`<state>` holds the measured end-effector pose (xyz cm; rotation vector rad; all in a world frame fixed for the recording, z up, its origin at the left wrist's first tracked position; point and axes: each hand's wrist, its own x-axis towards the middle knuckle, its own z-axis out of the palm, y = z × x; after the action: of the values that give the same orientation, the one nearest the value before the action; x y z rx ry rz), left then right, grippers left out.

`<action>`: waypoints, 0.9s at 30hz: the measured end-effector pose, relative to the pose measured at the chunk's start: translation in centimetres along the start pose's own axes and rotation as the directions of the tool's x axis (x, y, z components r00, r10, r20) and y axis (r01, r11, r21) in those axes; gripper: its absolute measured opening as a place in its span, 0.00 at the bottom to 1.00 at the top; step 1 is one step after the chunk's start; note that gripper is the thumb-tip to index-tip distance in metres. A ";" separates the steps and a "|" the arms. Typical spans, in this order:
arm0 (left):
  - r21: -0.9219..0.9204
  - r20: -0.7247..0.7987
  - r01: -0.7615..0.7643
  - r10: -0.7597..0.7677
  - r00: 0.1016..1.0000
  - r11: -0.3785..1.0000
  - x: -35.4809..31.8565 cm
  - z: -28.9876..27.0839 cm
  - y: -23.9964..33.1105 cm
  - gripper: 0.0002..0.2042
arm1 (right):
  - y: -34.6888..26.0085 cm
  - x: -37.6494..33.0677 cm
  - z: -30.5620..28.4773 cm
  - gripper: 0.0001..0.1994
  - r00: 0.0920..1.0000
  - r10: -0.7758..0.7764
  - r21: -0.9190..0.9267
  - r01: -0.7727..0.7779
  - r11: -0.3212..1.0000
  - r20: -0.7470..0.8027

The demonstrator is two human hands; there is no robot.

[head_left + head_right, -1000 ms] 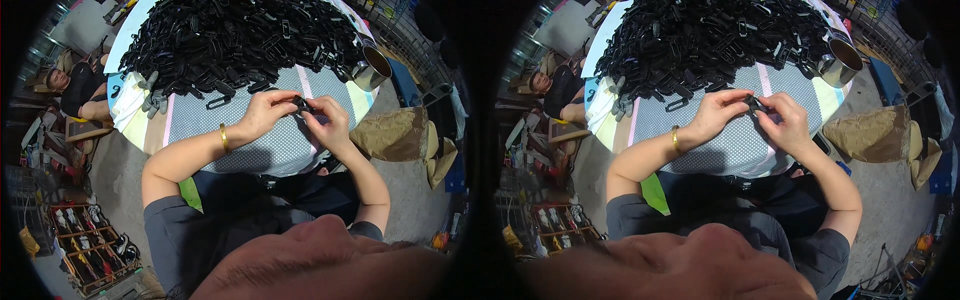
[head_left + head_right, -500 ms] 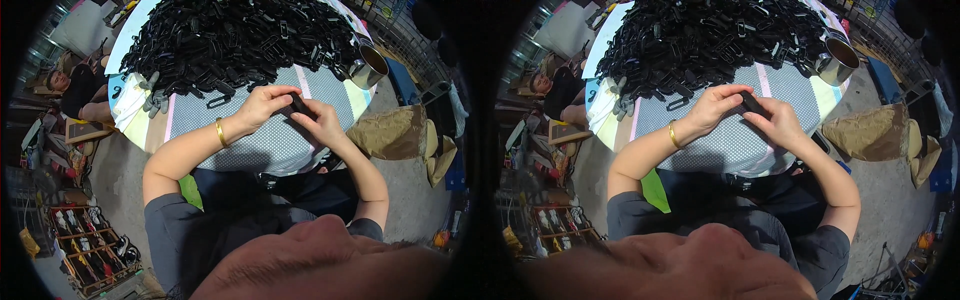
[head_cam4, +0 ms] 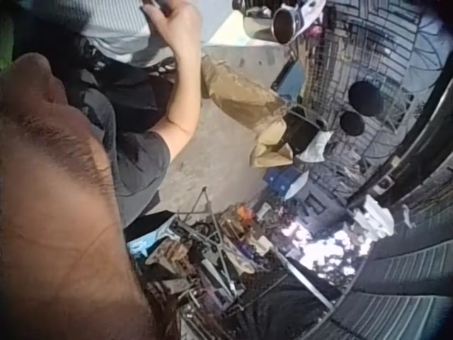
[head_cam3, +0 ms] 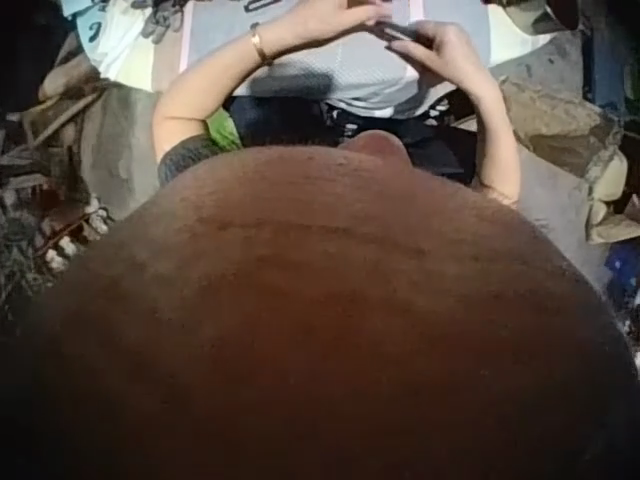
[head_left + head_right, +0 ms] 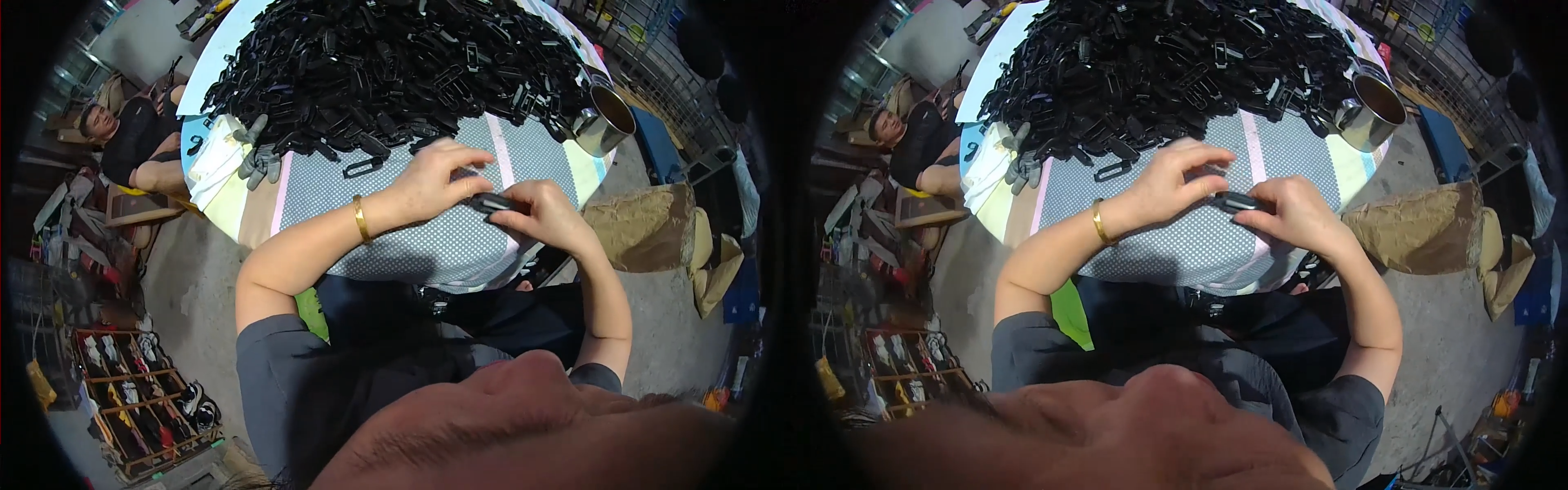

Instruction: Assembling small black plastic components by hand at a table.

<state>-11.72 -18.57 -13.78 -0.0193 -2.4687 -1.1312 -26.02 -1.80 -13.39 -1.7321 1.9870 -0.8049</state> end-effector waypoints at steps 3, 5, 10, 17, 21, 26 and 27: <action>0.471 -0.156 -0.117 0.213 0.965 0.874 0.6 -2.4 -0.6 0.12 | -0.3 0.2 -0.5 0.14 0.995 -0.097 -0.063 0.097 0.993 -0.002; 0.533 -0.173 0.015 0.091 0.981 0.846 0.7 -3.5 -1.4 0.12 | 0.8 1.0 -0.5 0.13 0.936 -0.212 -0.194 0.161 0.968 -0.279; 0.718 -0.075 -0.049 0.147 0.986 0.694 0.6 -2.4 -3.2 0.19 | 4.8 5.3 -1.3 0.23 0.840 -0.252 -0.637 -0.137 0.759 -0.481; 0.735 -0.062 0.040 0.008 0.998 0.677 0.2 -2.5 -4.0 0.16 | 6.5 7.0 -1.1 0.13 0.821 -0.385 -0.679 -0.004 0.734 -0.421; 0.695 -0.095 -0.022 0.123 0.988 0.719 0.9 -2.4 -4.7 0.14 | 6.2 5.8 -1.2 0.14 0.757 -0.468 -0.646 0.080 0.759 -0.456; 0.582 -0.113 -0.014 0.098 0.989 0.813 1.4 -2.6 -5.5 0.11 | 6.4 5.3 -0.5 0.18 0.796 -0.412 -0.652 0.028 0.758 -0.444; 0.597 -0.108 -0.016 0.100 0.989 0.802 0.9 -3.0 -5.6 0.10 | 5.6 5.7 0.0 0.19 0.743 -0.450 -0.606 0.076 0.792 -0.495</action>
<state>-12.49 -24.66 -15.78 0.1606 -2.5666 -0.2717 -31.23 -6.98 -16.53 -2.3729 2.6347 -1.0888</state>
